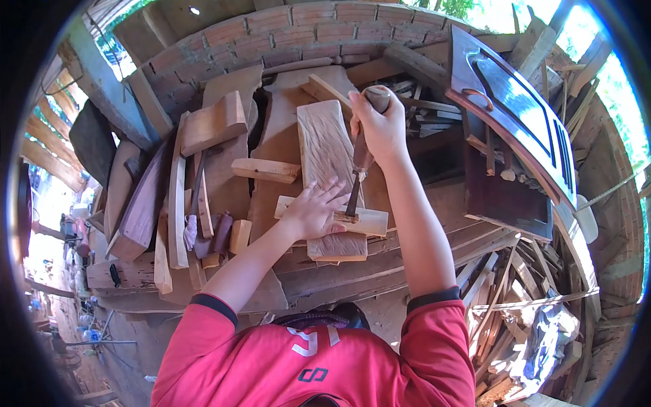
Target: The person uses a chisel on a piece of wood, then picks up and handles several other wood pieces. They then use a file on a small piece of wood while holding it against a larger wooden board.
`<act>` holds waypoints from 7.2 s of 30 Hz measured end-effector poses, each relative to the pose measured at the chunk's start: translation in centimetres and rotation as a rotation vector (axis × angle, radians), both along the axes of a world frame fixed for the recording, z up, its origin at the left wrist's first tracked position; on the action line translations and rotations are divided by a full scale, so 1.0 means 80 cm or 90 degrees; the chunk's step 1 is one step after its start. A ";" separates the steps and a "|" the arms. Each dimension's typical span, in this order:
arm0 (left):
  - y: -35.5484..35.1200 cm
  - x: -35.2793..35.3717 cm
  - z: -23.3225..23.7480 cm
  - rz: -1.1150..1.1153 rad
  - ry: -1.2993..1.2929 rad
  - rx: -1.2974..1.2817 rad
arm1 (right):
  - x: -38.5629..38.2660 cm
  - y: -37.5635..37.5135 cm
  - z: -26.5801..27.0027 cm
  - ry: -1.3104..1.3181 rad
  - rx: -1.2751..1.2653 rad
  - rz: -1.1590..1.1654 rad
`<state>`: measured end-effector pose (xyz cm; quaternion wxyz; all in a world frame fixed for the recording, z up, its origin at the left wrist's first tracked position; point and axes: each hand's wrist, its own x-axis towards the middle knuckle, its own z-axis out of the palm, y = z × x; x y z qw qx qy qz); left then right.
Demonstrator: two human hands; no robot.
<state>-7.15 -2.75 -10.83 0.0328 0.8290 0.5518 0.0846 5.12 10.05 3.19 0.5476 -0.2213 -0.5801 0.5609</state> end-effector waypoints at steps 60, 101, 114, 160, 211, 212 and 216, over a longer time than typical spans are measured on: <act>0.002 -0.002 -0.004 0.024 -0.034 0.017 | 0.024 0.016 -0.010 0.006 -0.043 -0.244; -0.014 0.012 -0.006 0.365 -0.210 0.054 | 0.266 -0.145 -0.102 -0.186 -0.376 -0.172; -0.091 -0.009 0.002 0.777 -0.334 0.139 | 0.257 -0.029 -0.128 -0.090 -0.404 -0.199; -0.272 0.066 0.017 0.595 -0.512 0.241 | -0.143 -0.124 -0.158 -0.512 -0.610 0.603; -0.173 0.160 0.071 0.445 -0.197 -0.045 | 0.112 -0.174 -0.108 -0.883 0.180 -0.084; -0.169 0.163 0.074 0.442 -0.193 -0.046 | 0.107 -0.163 -0.111 -0.880 0.175 -0.086; -0.131 0.162 0.071 0.409 -0.176 -0.061 | 0.071 -0.104 -0.114 -0.893 0.256 -0.011</act>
